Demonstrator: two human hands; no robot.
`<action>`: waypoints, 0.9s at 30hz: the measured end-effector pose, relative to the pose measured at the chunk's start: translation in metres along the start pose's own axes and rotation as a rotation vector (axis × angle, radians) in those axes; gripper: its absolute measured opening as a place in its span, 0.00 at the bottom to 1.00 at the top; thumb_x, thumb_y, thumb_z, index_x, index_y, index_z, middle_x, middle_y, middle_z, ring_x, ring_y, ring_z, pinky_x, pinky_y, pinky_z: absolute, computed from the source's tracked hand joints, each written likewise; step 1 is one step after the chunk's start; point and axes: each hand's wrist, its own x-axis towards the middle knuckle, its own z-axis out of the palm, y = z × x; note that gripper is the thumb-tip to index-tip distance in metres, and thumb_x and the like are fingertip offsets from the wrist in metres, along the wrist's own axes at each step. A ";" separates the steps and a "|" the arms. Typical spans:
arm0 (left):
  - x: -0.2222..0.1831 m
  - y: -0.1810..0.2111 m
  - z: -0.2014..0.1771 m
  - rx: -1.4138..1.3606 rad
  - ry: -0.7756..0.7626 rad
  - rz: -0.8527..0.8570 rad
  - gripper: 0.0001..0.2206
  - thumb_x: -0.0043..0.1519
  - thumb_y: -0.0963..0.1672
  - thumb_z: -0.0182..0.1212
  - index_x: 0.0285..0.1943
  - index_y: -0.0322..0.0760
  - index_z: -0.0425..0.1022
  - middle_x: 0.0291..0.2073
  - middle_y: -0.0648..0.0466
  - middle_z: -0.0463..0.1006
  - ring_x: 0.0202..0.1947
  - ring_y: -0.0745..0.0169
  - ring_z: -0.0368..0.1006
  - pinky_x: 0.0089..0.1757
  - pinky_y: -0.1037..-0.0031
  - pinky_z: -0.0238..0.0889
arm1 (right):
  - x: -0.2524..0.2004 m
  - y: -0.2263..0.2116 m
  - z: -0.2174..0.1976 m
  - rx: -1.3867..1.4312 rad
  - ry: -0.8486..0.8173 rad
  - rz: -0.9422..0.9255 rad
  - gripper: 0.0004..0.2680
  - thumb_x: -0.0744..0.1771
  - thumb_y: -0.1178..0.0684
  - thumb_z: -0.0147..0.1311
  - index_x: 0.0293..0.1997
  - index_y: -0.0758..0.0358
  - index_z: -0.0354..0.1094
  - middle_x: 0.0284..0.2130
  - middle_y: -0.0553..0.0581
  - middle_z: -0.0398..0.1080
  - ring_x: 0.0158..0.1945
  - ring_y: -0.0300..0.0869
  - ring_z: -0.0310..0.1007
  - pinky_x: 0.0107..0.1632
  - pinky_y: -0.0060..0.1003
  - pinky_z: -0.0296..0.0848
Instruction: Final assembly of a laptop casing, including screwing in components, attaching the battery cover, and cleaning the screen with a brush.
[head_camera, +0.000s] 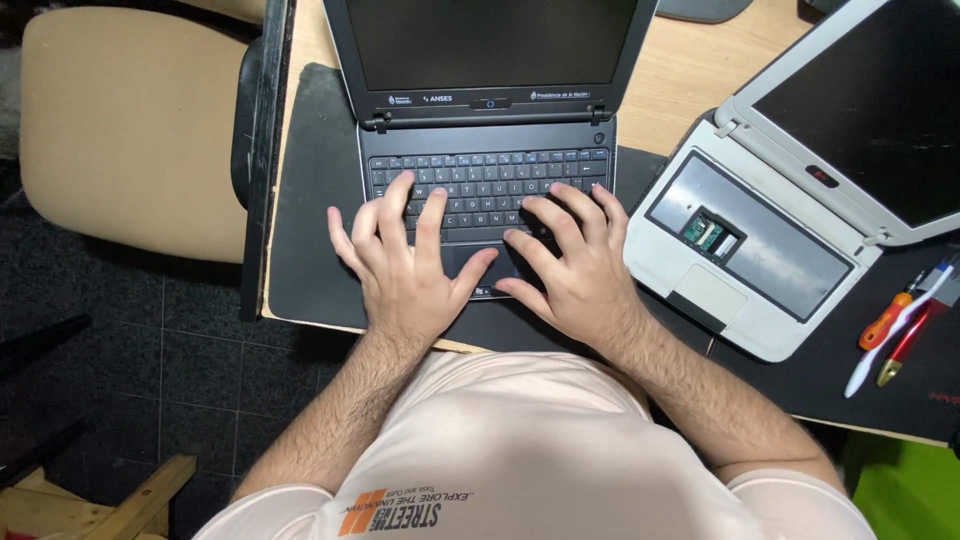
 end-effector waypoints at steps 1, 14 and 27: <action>0.000 -0.001 0.001 -0.002 0.000 0.001 0.37 0.82 0.67 0.55 0.79 0.37 0.81 0.77 0.38 0.72 0.73 0.30 0.62 0.70 0.15 0.37 | -0.001 0.001 0.000 -0.002 0.000 0.002 0.22 0.76 0.24 0.60 0.69 0.48 0.81 0.73 0.59 0.72 0.84 0.63 0.62 0.84 0.81 0.52; -0.010 -0.004 0.007 -0.005 -0.032 -0.020 0.38 0.80 0.69 0.52 0.72 0.40 0.82 0.61 0.46 0.71 0.64 0.35 0.62 0.71 0.15 0.44 | 0.000 -0.005 0.005 -0.045 0.032 0.018 0.23 0.76 0.20 0.54 0.68 0.43 0.81 0.74 0.59 0.70 0.82 0.62 0.60 0.83 0.81 0.49; -0.010 -0.007 0.012 -0.020 -0.086 0.021 0.36 0.81 0.68 0.53 0.81 0.45 0.81 0.60 0.45 0.66 0.64 0.35 0.62 0.71 0.13 0.43 | 0.001 -0.002 0.013 -0.090 0.020 0.024 0.25 0.77 0.18 0.47 0.67 0.42 0.81 0.70 0.57 0.70 0.83 0.63 0.58 0.82 0.89 0.43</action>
